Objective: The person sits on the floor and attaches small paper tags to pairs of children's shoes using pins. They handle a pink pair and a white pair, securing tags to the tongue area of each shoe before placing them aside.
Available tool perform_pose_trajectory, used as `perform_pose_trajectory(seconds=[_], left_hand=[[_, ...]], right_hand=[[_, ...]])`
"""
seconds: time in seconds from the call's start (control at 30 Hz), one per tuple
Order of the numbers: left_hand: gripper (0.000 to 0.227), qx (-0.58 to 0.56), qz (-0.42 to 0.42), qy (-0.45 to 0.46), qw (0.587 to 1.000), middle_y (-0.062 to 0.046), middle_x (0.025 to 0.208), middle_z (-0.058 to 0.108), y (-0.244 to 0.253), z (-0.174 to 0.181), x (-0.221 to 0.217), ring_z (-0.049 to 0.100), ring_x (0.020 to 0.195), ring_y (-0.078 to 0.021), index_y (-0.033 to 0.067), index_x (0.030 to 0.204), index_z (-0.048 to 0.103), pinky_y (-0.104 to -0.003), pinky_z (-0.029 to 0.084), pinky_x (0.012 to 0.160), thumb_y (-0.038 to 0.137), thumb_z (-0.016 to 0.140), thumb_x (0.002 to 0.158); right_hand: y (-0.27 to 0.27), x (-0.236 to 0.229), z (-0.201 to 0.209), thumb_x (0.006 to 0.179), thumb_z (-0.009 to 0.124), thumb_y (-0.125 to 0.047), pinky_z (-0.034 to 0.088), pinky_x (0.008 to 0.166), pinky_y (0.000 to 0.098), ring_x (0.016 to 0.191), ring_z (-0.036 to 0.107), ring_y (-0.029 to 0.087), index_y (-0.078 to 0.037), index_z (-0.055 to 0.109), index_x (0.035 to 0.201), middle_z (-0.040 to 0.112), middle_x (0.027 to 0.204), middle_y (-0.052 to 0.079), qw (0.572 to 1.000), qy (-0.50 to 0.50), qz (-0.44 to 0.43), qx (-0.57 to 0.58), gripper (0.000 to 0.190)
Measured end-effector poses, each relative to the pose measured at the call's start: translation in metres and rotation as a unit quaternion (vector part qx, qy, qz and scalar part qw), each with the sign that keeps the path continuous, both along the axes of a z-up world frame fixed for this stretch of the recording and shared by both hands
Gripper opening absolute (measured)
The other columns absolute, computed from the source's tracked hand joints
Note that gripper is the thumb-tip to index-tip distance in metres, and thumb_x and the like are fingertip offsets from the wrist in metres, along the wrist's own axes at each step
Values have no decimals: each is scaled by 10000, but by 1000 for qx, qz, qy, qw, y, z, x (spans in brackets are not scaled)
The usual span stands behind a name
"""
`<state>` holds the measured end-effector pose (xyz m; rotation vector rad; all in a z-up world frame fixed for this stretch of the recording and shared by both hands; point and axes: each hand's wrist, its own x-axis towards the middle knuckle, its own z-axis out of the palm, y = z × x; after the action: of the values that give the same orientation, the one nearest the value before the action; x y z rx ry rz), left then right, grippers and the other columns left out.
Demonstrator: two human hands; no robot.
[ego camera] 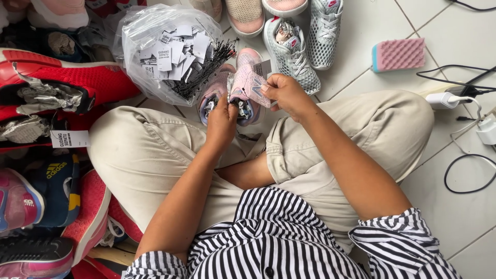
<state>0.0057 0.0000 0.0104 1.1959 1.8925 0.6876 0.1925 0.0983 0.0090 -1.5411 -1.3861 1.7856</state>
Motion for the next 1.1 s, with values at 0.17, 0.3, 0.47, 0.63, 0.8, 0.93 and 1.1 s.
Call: perform_pose_trajectory(seconds=[0.17,0.3,0.47,0.63,0.8,0.93,1.1], left_hand=[[533,3,20,-35,999,-356,1044,699,-9,-23,4,641,1081,-548,77,1446,529,-626,481,961,300,439,969],[538,7,22,-30,999,-341,1025,705,-8,-5,7,652,1063,-536,95,1454,515,-618,490,945,316,443,969],[522,9,14,-16,1000,-358,1014,699,-7,-14,6,648,1062,-542,84,1445,514,-630,482,943,294,435,974],[539,2,6,5,1000,-363,1031,701,-7,-2,5,652,1073,-540,64,1449,516,-624,481,957,292,443,966],[494,-43,-34,24,998,-321,1029,718,-3,-43,-1,668,1079,-506,125,1432,525,-606,492,972,340,426,998],[532,-67,-58,5,996,-335,1075,710,-3,-24,17,660,1108,-510,123,1457,511,-625,488,979,385,429,1002],[609,-68,-129,-16,989,-369,1270,630,-7,-2,19,642,1166,-511,11,1563,339,-634,511,963,344,391,1055]], right_hand=[[-9,-1,-3,961,727,-257,587,448,229,667,662,113,-60,634,906,563,771,30,1000,-15,0,12,225],[-8,5,-7,889,768,-142,629,521,245,717,650,118,-28,613,1047,566,864,57,999,26,26,-14,248],[-5,11,-21,836,781,0,666,579,316,729,694,178,37,581,1082,564,882,107,997,64,43,-17,319],[-5,10,3,766,807,86,656,534,343,629,723,234,81,566,1072,600,821,170,994,32,103,36,390],[-6,12,11,755,892,-113,567,590,349,690,710,245,-79,607,901,671,700,66,947,-199,164,190,321],[-4,9,-1,809,784,-111,592,675,357,775,740,235,-156,668,937,703,701,13,928,-262,191,186,178],[-19,-10,69,863,753,-401,514,1001,606,1176,632,521,102,496,1267,659,1181,376,907,-309,270,98,695]])
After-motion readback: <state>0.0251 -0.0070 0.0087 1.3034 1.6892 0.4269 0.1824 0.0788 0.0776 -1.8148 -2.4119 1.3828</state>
